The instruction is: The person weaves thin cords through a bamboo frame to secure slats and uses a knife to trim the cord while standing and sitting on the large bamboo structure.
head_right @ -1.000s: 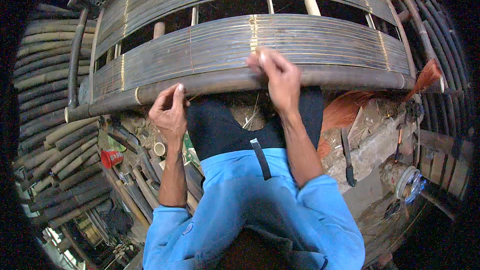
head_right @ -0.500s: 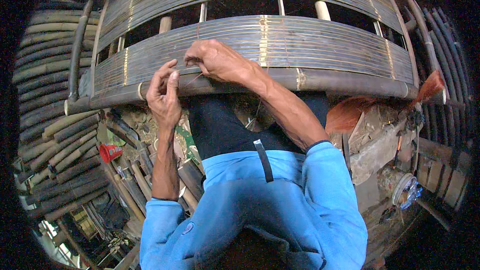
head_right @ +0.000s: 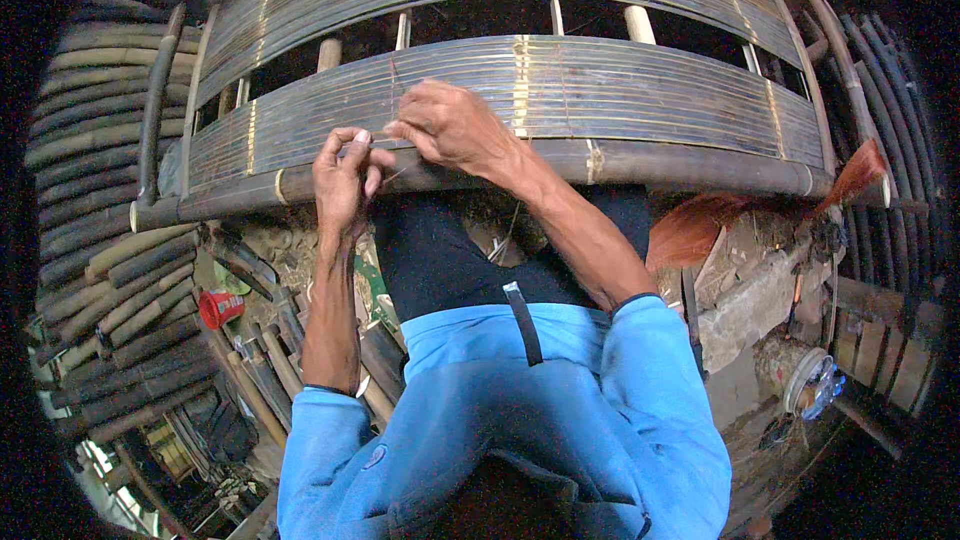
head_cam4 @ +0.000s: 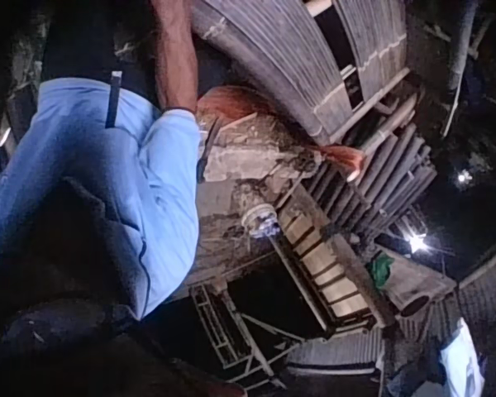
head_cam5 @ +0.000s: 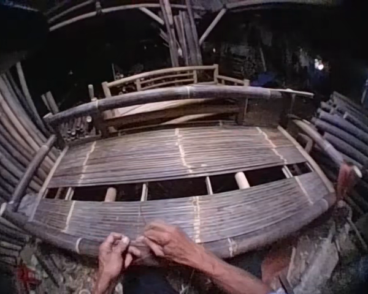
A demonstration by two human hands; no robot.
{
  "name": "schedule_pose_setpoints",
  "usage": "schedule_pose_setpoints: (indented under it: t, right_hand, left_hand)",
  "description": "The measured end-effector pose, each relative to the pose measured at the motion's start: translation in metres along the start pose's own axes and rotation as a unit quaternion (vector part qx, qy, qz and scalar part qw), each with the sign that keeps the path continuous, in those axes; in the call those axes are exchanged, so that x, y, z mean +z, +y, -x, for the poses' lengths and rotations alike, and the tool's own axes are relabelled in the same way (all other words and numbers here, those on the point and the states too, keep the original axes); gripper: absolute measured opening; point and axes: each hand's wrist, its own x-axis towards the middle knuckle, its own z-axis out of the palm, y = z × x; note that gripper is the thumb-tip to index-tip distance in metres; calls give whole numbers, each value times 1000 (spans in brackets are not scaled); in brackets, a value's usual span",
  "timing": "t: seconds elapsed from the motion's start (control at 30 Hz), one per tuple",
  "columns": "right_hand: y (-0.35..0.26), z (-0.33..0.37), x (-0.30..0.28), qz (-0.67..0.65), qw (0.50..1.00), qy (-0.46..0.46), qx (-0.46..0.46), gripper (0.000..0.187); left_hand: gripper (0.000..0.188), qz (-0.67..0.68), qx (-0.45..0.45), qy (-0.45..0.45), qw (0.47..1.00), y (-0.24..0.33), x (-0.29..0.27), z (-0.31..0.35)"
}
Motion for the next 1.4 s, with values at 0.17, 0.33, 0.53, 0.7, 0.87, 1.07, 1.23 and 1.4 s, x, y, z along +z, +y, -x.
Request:
schedule_pose_setpoints:
  t: [0.17, 0.33, 0.53, 0.7, 0.87, 1.07, 1.23, 1.4]
  right_hand:
    - [-26, 23, -19, -70, 970, 230, 38, 10]
    - [-70, 77, -36, -318, 898, 275, 133, 30]
    - [-98, 127, -39, -528, 809, 240, 91, 33]
    - [-135, 158, -49, -554, 785, 243, 136, 37]
    - [-165, 202, -57, -543, 784, 224, 200, 43]
    - [-199, 231, -37, -486, 798, 252, 251, 27]
    - [-214, 250, -6, -522, 756, 279, 278, 21]
    - [-211, 253, -23, -473, 751, 253, 386, 15]
  left_hand:
    - [13, 144, 36, 124, 981, -7, 7, 7]
    - [29, 151, 43, 120, 980, -17, 18, 17]
    - [34, 143, 68, 129, 979, -28, 26, 26]
    - [33, 112, 49, 111, 986, -35, 43, 34]
    - [32, 97, 70, 102, 988, -45, 63, 46]
    - [29, 114, 53, 104, 987, -57, 80, 58]
    - [26, 199, -6, 78, 977, -50, 76, 63]
    - [13, 367, -55, -38, 928, -51, 93, 58]
